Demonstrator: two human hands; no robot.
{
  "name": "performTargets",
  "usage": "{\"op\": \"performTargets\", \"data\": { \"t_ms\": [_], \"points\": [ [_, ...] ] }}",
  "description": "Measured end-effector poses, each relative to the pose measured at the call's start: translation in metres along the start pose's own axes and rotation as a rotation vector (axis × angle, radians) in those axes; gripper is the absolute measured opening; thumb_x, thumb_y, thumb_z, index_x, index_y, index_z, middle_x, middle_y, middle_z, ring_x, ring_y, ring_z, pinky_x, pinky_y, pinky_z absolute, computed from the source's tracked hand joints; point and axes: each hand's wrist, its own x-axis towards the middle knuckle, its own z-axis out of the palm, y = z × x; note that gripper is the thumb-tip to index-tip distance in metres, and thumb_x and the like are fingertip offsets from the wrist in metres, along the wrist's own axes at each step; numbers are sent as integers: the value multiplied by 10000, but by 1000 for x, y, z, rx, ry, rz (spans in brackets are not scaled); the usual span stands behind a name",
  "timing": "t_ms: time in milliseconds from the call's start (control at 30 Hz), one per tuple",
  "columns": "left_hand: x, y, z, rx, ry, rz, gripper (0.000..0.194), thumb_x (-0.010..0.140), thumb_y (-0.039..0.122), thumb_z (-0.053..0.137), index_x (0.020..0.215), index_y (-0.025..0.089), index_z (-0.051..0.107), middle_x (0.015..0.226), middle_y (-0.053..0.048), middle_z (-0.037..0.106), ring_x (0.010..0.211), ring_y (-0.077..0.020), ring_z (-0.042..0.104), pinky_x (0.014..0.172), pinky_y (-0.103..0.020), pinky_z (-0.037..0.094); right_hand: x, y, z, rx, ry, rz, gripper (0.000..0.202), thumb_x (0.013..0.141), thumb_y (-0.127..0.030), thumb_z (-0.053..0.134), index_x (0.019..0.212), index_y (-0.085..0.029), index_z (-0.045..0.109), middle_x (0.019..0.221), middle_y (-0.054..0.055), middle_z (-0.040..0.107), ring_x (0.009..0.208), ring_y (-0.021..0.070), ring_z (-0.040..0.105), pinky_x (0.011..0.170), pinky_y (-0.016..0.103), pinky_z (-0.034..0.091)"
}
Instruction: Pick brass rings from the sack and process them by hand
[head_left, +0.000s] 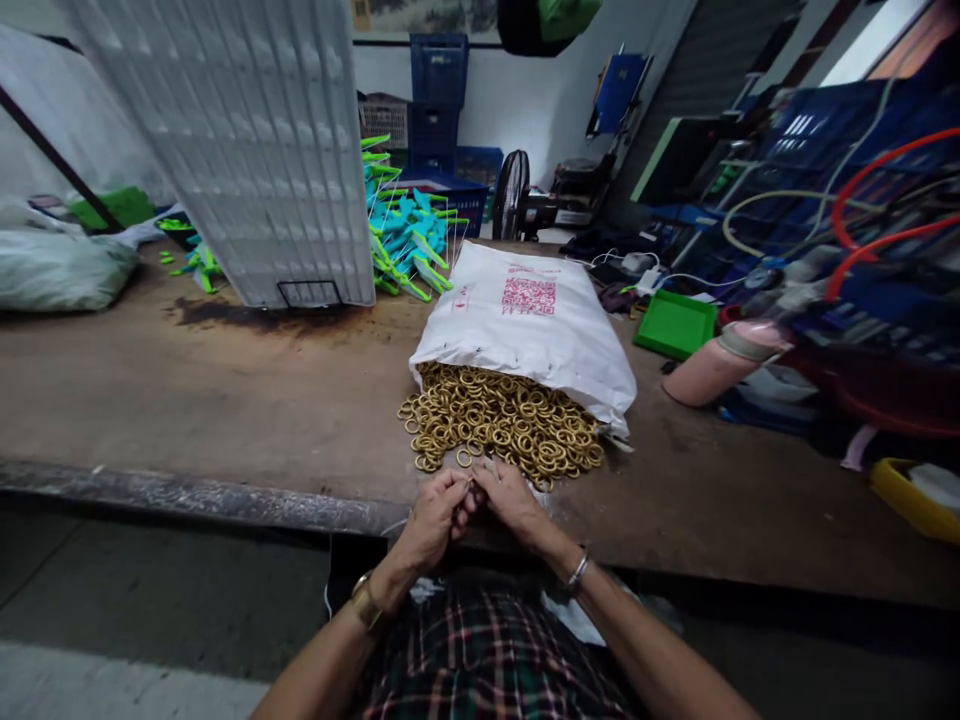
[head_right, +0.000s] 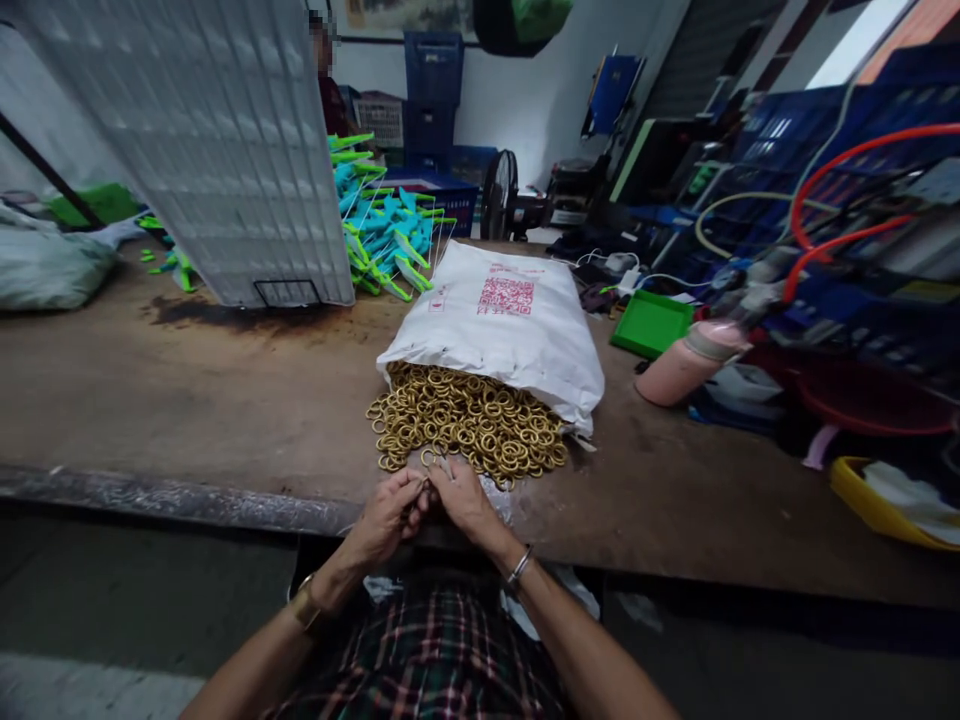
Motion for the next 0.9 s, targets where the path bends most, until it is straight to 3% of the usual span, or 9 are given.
{"op": "performTargets", "data": {
  "t_ms": [133, 233, 400, 667, 800, 900],
  "points": [
    [-4, -6, -4, -39, 20, -6, 319, 713, 463, 613, 739, 171, 487, 576, 56, 495, 394, -28, 344, 356, -154, 208, 0, 4, -1, -114, 41, -29, 239, 806, -322, 390, 676, -170, 520, 555, -30, 492, 524, 106, 440, 536, 223, 349],
    [-7, -8, -7, -9, 71, 15, 325, 711, 471, 610, 744, 176, 476, 583, 55, 507, 397, -31, 353, 360, -156, 225, -4, 9, -3, -346, 75, -128, 196, 805, -261, 380, 741, -178, 545, 581, -20, 493, 538, 115, 430, 544, 232, 326],
    [-8, -6, -7, 105, 108, 59, 337, 717, 496, 581, 748, 178, 476, 579, 48, 521, 394, -39, 360, 367, -169, 244, -14, 12, -1, -668, -84, -289, 188, 723, -96, 390, 753, -191, 549, 656, 11, 566, 595, 128, 464, 584, 244, 301],
    [-5, -11, -10, 198, 123, 119, 295, 755, 461, 545, 723, 176, 478, 565, 45, 508, 416, -49, 350, 412, -186, 255, -15, 11, 1, -785, -119, -271, 229, 691, -61, 396, 803, -177, 559, 677, 29, 602, 600, 138, 479, 573, 256, 271],
    [-11, -10, -10, 244, 143, 162, 312, 766, 474, 549, 704, 174, 492, 545, 45, 486, 442, -58, 370, 434, -187, 276, -9, 10, -1, -885, -135, -212, 315, 687, -54, 405, 925, -172, 574, 705, 45, 628, 603, 148, 504, 558, 262, 257],
    [-19, -5, -6, 207, 70, 100, 333, 758, 499, 562, 711, 175, 505, 565, 36, 505, 446, -57, 390, 419, -181, 270, -1, 10, -4, -965, -77, -155, 330, 719, -66, 398, 988, -158, 566, 741, 65, 646, 621, 161, 531, 553, 265, 259]
  ]
}}
